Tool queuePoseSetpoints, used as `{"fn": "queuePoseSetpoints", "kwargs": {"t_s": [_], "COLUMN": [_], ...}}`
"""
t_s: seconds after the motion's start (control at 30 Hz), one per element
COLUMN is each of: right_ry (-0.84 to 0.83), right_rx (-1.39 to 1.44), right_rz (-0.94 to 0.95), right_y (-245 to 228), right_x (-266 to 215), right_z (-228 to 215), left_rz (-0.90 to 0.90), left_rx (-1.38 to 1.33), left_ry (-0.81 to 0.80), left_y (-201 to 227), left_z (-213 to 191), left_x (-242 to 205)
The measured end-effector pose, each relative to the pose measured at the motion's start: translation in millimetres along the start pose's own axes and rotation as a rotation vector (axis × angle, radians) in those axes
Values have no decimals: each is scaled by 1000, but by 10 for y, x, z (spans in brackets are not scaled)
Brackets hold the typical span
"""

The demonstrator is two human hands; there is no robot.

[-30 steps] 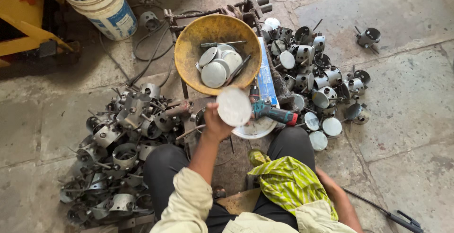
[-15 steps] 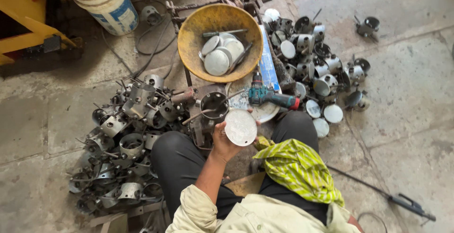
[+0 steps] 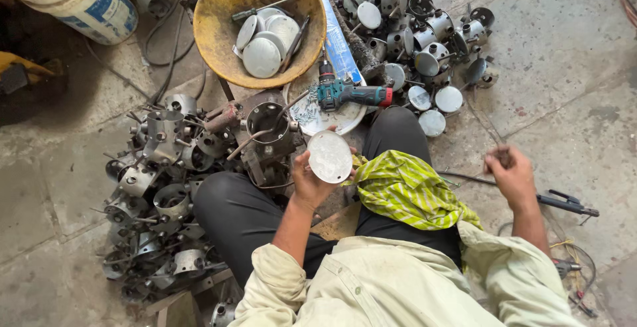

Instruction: The person sits on the floor and uses a cordless drill to drive screws into white circular metal discs. They pick up discs from a yellow bowl, place them on a metal stand, and secure them with screws. The person repeats this process for multiple discs, occasionally adjusting the drill bit.

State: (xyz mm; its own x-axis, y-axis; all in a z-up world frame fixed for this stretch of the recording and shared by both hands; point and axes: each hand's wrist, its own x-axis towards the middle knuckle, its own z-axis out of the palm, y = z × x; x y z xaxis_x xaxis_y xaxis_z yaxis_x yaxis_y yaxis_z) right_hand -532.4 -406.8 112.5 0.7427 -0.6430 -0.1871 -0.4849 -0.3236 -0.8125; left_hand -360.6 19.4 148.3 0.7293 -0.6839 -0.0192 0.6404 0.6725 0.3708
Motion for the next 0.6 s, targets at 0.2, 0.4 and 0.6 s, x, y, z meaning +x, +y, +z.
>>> {"fn": "queuePoseSetpoints", "kwargs": {"t_s": [0.2,0.4,0.6], "right_ry": [-306,-728,-435], "right_rx": [-391,-774,316], "right_rz": [-838,-897,-461], "right_y": [-1190,-1623,-1825], "right_x": [-380,-611,-511], "right_z": [1210,2044,1816], "left_rz": [34,157,297], "left_rx": [-5,80,23], "left_ry": [-26,46,271], "left_y": [-16,26,-113], "left_z": [27,-169,-542], "left_x": [43,-135,-197]}}
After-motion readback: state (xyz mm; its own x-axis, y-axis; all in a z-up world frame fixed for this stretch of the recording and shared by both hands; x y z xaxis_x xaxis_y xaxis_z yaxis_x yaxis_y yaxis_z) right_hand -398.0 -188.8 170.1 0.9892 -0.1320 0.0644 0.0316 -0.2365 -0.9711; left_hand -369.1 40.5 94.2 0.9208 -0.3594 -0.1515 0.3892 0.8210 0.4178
